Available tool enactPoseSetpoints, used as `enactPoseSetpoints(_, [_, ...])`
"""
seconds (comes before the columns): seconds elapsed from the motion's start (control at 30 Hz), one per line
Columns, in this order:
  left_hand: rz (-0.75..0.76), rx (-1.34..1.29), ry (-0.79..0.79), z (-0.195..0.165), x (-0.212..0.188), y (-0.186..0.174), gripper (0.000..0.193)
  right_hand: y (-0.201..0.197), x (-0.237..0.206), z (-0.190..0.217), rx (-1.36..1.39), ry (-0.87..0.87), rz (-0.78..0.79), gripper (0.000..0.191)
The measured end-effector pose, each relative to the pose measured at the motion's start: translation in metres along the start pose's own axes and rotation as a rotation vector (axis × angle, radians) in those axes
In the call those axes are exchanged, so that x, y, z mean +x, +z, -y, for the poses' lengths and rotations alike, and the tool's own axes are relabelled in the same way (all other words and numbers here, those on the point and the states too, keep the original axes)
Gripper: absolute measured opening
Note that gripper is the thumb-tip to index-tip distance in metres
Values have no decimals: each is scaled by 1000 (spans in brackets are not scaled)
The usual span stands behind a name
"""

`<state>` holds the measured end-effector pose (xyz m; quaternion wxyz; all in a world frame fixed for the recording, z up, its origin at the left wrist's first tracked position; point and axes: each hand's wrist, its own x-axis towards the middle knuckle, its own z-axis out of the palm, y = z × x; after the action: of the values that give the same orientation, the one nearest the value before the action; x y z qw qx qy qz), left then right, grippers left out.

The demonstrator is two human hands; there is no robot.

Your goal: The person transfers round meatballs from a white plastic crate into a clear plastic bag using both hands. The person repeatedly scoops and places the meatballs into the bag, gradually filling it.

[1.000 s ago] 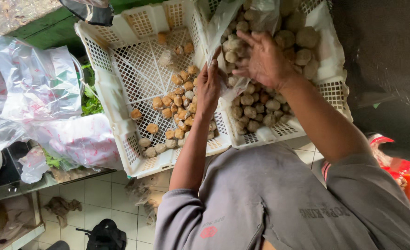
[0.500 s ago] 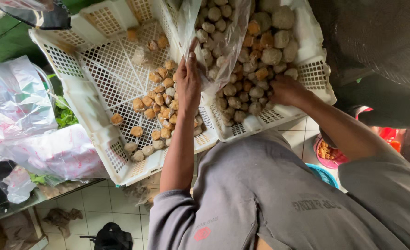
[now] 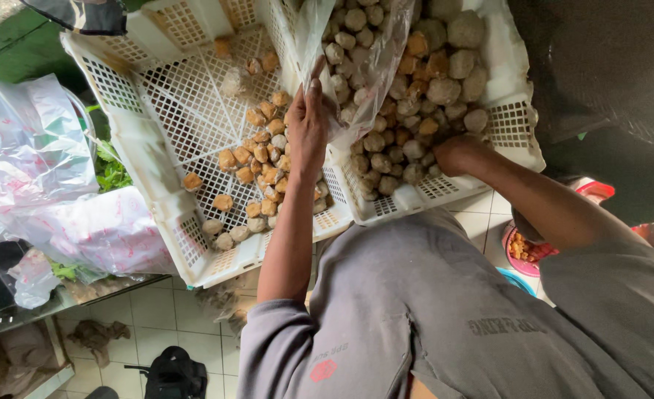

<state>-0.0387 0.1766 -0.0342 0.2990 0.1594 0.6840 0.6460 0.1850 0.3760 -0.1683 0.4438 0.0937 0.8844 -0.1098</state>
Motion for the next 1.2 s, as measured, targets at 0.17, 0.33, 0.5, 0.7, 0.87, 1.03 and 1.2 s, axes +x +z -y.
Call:
enactPoseSetpoints(0.17, [-9, -17, 30, 1, -1, -4, 47, -16, -4, -12, 244, -46, 36, 41])
enactPoseSetpoints(0.33, [8, -72, -1, 3, -2, 0, 47, -19, -10, -7, 555, -159, -69, 47])
enactPoseSetpoints(0.5, [39, -40, -14, 7, 0, 1, 50, -21, 3, 13, 523, -124, 11, 51])
enactPoseSetpoints(0.7, [28, -13, 35, 14, 4, -1, 51, -37, 9, 19, 445, -123, 180, 65])
enactPoseSetpoints(0.87, [54, -154, -5, 12, 5, -1, 51, -46, 10, 20, 440, -171, 252, 80])
enactPoseSetpoints(1.03, [34, -70, -7, 7, 3, 1, 49, -45, 19, 27, 351, -185, 287, 67])
enactPoseSetpoints(1.2, [-11, 40, -35, 3, 1, -3, 50, -33, 22, 34, 292, -228, 193, 57])
